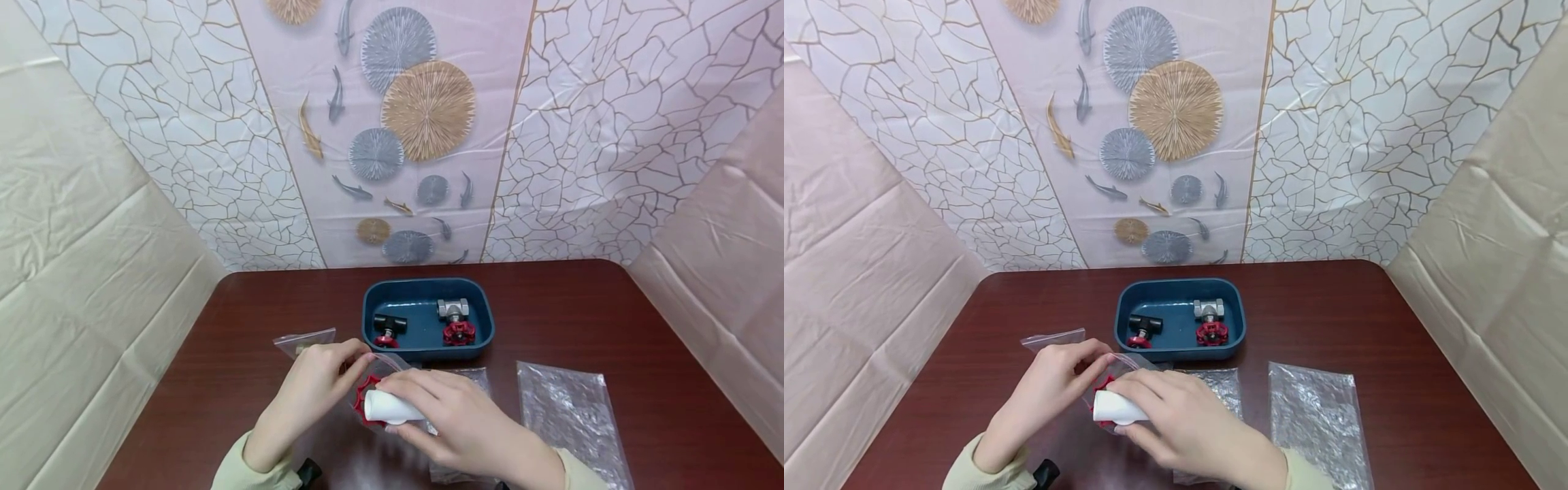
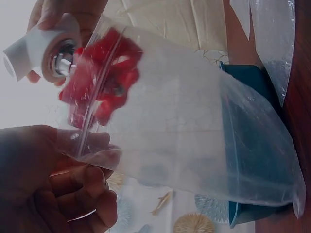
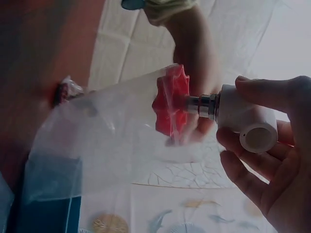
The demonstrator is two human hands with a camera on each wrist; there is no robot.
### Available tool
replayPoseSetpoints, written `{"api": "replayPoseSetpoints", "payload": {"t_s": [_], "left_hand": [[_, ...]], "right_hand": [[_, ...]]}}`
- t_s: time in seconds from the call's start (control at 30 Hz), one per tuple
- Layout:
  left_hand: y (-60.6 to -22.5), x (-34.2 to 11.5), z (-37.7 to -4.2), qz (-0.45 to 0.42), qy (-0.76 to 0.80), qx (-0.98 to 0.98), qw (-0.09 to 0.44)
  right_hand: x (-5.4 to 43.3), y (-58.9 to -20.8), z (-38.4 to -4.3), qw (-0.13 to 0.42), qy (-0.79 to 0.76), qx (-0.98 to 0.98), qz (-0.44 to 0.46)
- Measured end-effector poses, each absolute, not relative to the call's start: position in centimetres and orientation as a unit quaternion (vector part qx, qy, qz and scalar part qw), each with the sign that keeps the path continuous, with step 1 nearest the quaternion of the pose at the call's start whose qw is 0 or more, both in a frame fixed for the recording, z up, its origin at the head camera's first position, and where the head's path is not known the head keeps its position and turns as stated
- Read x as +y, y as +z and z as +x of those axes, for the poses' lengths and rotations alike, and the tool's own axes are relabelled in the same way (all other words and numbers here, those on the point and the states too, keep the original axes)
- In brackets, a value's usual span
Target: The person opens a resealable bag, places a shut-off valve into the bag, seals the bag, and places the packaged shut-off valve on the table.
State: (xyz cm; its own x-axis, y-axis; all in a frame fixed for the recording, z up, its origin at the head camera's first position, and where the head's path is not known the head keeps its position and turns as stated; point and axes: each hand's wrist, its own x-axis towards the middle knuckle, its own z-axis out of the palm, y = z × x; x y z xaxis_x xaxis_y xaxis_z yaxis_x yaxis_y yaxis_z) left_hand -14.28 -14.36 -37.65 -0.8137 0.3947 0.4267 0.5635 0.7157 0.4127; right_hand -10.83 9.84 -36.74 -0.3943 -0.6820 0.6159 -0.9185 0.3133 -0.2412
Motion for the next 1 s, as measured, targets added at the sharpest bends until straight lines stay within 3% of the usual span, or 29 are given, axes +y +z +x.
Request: {"api": "replayPoseSetpoints", "payload": {"t_s": [0.33, 0.53, 1.0], "left_hand": [[-37.7, -14.1, -14.2, -0.311, -0.25, -0.9, 0.173], [-37.7, -13.8, -14.0, -0.317, -0.25, -0.903, 0.146], [-37.5, -13.4, -13.7, -0.352, -0.25, -0.892, 0.134]], "right_hand": [[9.3, -37.9, -10.8, 0.224, 0.197, -0.805, 0.513], [8.9, -38.4, -10.9, 0.247, 0.163, -0.8, 0.521], [8.2, -39.2, -11.0, 0.21, 0.116, -0.821, 0.518]]}}
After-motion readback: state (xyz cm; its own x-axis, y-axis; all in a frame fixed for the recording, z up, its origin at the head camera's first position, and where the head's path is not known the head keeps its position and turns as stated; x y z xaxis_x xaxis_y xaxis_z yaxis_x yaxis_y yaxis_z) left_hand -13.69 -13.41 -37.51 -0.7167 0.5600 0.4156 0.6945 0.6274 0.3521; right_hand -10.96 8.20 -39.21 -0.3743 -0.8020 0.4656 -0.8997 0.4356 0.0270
